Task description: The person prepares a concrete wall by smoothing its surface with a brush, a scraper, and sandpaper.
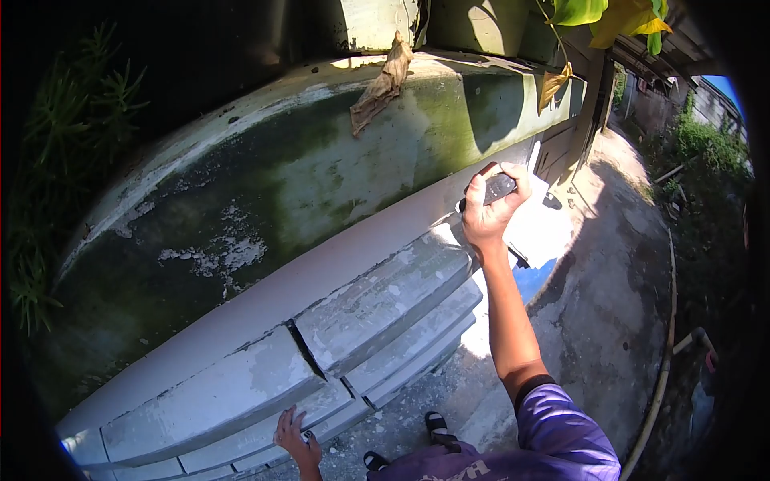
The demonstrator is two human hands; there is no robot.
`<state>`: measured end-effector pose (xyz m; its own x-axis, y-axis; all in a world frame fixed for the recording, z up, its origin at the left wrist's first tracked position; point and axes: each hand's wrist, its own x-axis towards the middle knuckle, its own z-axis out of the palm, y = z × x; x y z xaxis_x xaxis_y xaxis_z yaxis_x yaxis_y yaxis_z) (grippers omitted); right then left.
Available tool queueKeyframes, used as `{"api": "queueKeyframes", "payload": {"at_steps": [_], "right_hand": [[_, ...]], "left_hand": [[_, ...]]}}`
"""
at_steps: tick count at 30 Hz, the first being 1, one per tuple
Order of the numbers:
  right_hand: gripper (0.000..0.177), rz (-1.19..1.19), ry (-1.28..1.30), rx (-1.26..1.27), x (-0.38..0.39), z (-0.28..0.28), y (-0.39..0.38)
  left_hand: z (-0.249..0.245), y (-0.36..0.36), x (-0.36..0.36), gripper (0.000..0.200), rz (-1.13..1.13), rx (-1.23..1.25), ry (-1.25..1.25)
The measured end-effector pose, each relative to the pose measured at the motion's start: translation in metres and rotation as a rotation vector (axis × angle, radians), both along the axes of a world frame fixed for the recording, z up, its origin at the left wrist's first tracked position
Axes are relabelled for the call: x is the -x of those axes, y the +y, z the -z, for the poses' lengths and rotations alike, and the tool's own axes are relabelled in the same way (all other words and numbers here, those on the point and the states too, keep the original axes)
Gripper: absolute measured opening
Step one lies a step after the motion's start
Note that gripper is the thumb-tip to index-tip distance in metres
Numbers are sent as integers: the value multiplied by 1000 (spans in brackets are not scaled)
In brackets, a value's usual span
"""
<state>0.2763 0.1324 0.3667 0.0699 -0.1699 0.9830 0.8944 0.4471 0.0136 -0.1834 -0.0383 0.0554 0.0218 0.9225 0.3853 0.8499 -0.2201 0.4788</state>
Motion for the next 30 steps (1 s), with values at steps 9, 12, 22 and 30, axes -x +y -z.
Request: {"api": "queueKeyframes", "payload": {"at_steps": [9, 12, 22, 30], "right_hand": [[46, -49, -54, -41, -7, -15, -4], [46, -392, -26, -163, -14, -23, -26], [51, -308, -5, -133, -7, -15, -18], [45, -462, 42, -189, -7, -16, -15]], "left_hand": [[-2, 2, -2, 59, 4, -10, -6], [2, 3, 1, 58, 15, -32, 2], [7, 1, 2, 61, 2, 10, -24], [8, -1, 3, 64, 4, 26, -12]]}}
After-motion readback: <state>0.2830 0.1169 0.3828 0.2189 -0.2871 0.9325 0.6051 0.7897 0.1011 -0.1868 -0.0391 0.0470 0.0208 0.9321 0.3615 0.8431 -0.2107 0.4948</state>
